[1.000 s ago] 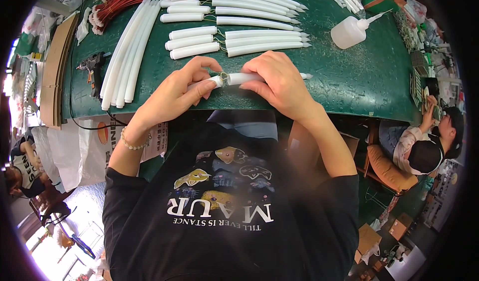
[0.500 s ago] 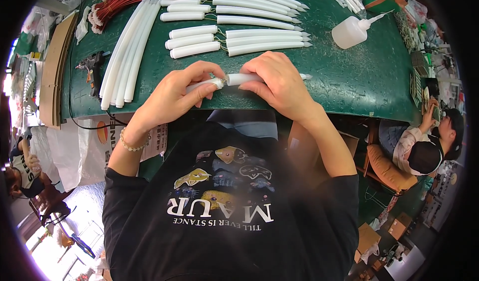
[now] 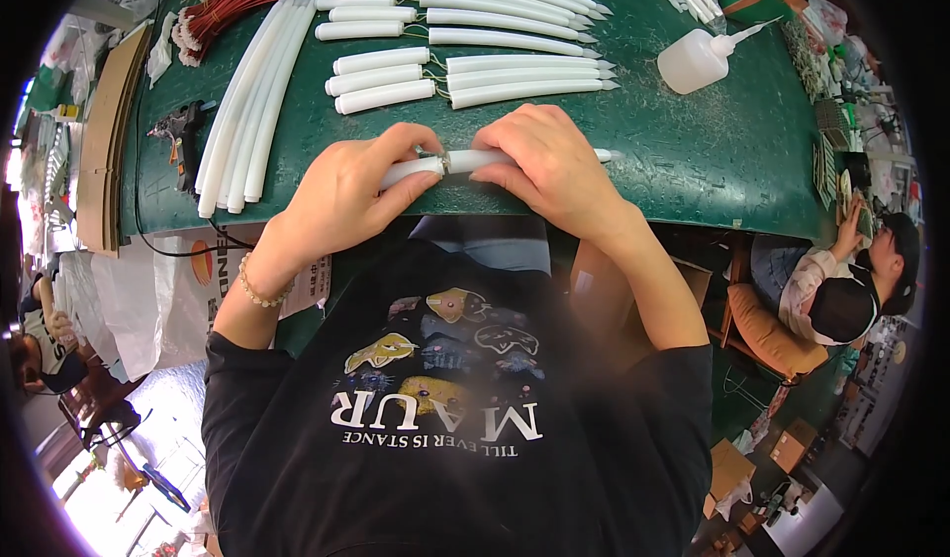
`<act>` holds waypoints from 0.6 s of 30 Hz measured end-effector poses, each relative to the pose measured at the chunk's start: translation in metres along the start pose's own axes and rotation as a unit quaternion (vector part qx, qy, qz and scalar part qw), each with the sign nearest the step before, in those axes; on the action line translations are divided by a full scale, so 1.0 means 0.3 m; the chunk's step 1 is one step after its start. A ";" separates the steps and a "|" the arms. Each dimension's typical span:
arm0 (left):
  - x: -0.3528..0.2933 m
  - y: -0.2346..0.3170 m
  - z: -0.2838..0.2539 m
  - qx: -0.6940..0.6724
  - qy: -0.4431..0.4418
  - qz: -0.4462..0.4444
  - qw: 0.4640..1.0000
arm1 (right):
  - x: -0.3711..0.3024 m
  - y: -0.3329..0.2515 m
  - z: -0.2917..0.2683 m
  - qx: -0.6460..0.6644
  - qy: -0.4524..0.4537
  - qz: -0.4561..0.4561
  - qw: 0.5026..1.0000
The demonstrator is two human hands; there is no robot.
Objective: The person applies liquid to candle tubes using a squeeze bottle, joins the candle tubes together by hand, packs candles into a plastic bag, and attaches flame tips to candles using a hot glue gun.
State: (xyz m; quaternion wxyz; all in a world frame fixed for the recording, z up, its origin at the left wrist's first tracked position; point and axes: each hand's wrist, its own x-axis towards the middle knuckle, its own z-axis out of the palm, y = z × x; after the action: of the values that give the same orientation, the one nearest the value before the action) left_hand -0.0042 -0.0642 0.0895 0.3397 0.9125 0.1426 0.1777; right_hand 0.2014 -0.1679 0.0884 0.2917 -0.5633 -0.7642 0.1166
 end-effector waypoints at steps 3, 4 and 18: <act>-0.002 -0.005 0.008 -0.011 0.003 -0.038 0.999 | 0.000 -0.001 -0.001 -0.004 -0.011 -0.005 1.000; 0.000 -0.007 0.014 -0.004 0.022 -0.020 1.000 | -0.001 -0.002 -0.001 -0.008 -0.016 -0.006 1.000; 0.007 0.003 0.041 0.099 0.022 -0.042 0.994 | -0.010 -0.028 0.005 -0.064 -0.008 -0.001 0.998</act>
State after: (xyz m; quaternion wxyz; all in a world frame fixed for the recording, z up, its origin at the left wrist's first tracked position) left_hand 0.0030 -0.0712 0.0818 0.2520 0.9307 0.2049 0.1683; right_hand 0.1943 -0.1734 0.0905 0.2494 -0.5791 -0.7728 0.0717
